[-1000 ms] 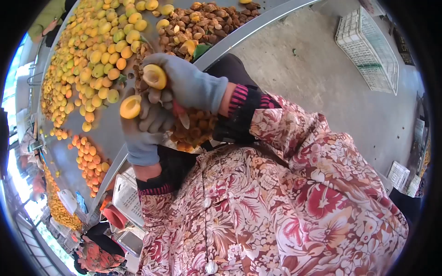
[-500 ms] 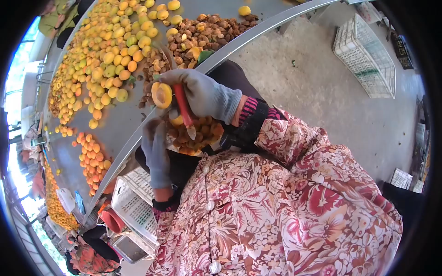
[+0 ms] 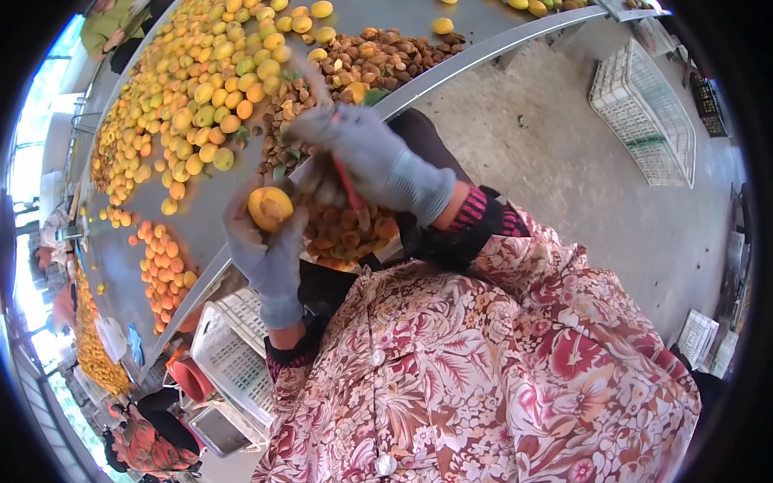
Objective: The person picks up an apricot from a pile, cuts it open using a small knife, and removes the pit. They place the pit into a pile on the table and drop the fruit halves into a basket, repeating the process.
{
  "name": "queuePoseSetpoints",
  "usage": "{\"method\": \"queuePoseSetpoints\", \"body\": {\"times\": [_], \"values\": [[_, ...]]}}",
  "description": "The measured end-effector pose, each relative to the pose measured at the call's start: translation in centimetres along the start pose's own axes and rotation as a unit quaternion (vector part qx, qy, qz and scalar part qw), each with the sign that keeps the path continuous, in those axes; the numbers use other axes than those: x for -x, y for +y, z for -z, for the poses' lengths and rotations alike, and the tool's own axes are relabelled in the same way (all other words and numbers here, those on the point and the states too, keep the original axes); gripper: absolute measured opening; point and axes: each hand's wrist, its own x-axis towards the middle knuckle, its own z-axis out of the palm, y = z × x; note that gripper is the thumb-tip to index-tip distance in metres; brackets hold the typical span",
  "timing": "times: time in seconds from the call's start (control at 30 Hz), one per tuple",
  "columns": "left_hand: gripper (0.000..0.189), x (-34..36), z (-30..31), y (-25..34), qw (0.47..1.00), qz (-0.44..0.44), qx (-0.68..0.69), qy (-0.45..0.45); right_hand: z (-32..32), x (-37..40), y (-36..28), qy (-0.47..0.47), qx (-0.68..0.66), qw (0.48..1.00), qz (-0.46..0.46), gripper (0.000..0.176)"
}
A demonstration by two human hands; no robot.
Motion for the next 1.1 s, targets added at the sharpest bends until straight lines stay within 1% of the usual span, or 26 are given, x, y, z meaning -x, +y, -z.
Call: {"method": "queuePoseSetpoints", "body": {"times": [0.03, 0.07, 0.1, 0.17, 0.2, 0.27, 0.3, 0.33, 0.4, 0.47, 0.5, 0.53, 0.6, 0.67, 0.73, 0.77, 0.8, 0.83, 0.87, 0.9, 0.93, 0.97, 1.0, 1.07, 1.1], "values": [[0.060, 0.2, 0.2, 0.3, 0.998, -0.006, -0.061, -0.018, 0.6, -0.1, -0.6, 0.008, 0.070, 0.987, 0.148, 0.027], [0.059, 0.2, 0.2, 0.4, 0.992, -0.011, -0.121, -0.038, 1.0, 0.0, -1.1, 0.018, 0.138, 0.946, 0.291, 0.032], [0.059, 0.2, -0.1, 0.5, 0.992, -0.010, -0.119, -0.042, 0.9, 0.2, -1.4, 0.023, 0.138, 0.947, 0.291, 0.032], [0.058, -0.1, -1.0, 0.7, 0.982, -0.084, -0.163, -0.041, -0.5, 1.0, -2.9, 0.032, -0.014, 0.946, 0.323, 0.031], [0.058, -0.1, -1.3, 1.1, 0.982, -0.084, -0.160, -0.045, -1.0, 1.2, -3.4, 0.036, -0.013, 0.945, 0.324, 0.031], [0.049, -0.1, -1.7, 2.0, 0.984, -0.051, -0.152, -0.080, -1.7, 1.2, -4.0, 0.000, -0.179, 0.936, 0.303, 0.024], [0.049, -0.1, -1.9, 2.0, 0.984, -0.051, -0.151, -0.083, -1.7, 0.9, -3.5, 0.040, -0.113, 0.928, 0.352, 0.024], [0.048, 0.0, -2.0, 2.0, 0.984, -0.045, -0.154, -0.080, -1.8, 1.0, -3.5, 0.043, -0.114, 0.928, 0.353, 0.024], [0.047, 0.1, -2.2, 2.1, 0.984, -0.038, -0.157, -0.078, -2.2, 1.4, -3.7, 0.093, -0.112, 0.939, 0.312, 0.023], [0.044, 0.2, -2.3, 1.7, 0.986, -0.052, -0.146, -0.069, -2.4, 1.1, -3.4, 0.101, -0.131, 0.934, 0.317, 0.021], [0.044, 0.2, -2.4, 1.7, 0.985, -0.052, -0.146, -0.069, -2.6, 1.0, -3.3, 0.108, -0.158, 0.934, 0.301, 0.020], [0.043, 0.2, -2.7, 1.7, 0.984, -0.039, -0.162, -0.062, -2.7, 1.0, -3.3, 0.115, -0.185, 0.933, 0.286, 0.019], [0.042, 0.3, -3.0, 2.0, 0.982, -0.026, -0.178, -0.054, -3.2, 1.6, -3.5, 0.133, -0.182, 0.932, 0.283, 0.019], [0.042, 0.1, -3.4, 1.9, 0.963, -0.085, -0.254, -0.032, -3.8, 1.6, -3.5, 0.151, -0.180, 0.931, 0.280, 0.019], [0.041, -0.1, -3.4, 1.0, 0.958, -0.089, -0.270, -0.026, -4.3, 0.7, -2.9, 0.183, -0.189, 0.925, 0.274, 0.025], [0.041, -0.2, -3.5, 0.8, 0.954, -0.093, -0.285, -0.020, -4.0, 0.6, -2.9, 0.183, -0.189, 0.925, 0.275, 0.025], [0.041, -0.3, -3.6, 0.8, 0.954, -0.094, -0.284, -0.022, -3.5, 0.4, -3.1, 0.200, -0.198, 0.930, 0.235, 0.025], [0.043, -0.5, -3.8, 0.9, 0.947, -0.088, -0.310, -0.017, -3.0, 0.1, -3.2, 0.217, -0.207, 0.934, 0.194, 0.025], [0.046, -0.6, -3.9, 1.0, 0.938, -0.081, -0.338, -0.011, -2.3, -0.4, -3.0, 0.218, -0.208, 0.934, 0.194, 0.025], [0.046, -0.8, -3.9, 0.7, 0.938, -0.082, -0.337, -0.010, -1.5, -1.2, -2.7, 0.194, -0.280, 0.926, 0.160, 0.025], [0.043, -1.2, -3.9, 0.3, 0.948, -0.090, -0.304, 0.002, -0.9, -2.0, -2.5, 0.168, -0.350, 0.913, 0.127, 0.025], [0.041, -1.6, -4.0, -0.1, 0.958, -0.099, -0.270, 0.013, -0.6, -2.8, -2.5, 0.195, -0.380, 0.899, 0.092, 0.024], [0.041, -2.0, -4.2, -0.4, 0.957, -0.105, -0.269, 0.012, -0.4, -3.5, -2.4, 0.193, -0.381, 0.899, 0.098, 0.024], [0.033, -2.8, -4.7, -0.8, 0.985, 0.008, -0.168, 0.046, 0.2, -4.9, -2.1, 0.203, -0.450, 0.867, 0.066, 0.019], [0.033, -3.4, -5.0, -1.1, 0.985, 0.000, -0.167, 0.042, 0.7, -5.8, -1.7, 0.185, -0.504, 0.841, 0.069, 0.015]]}}
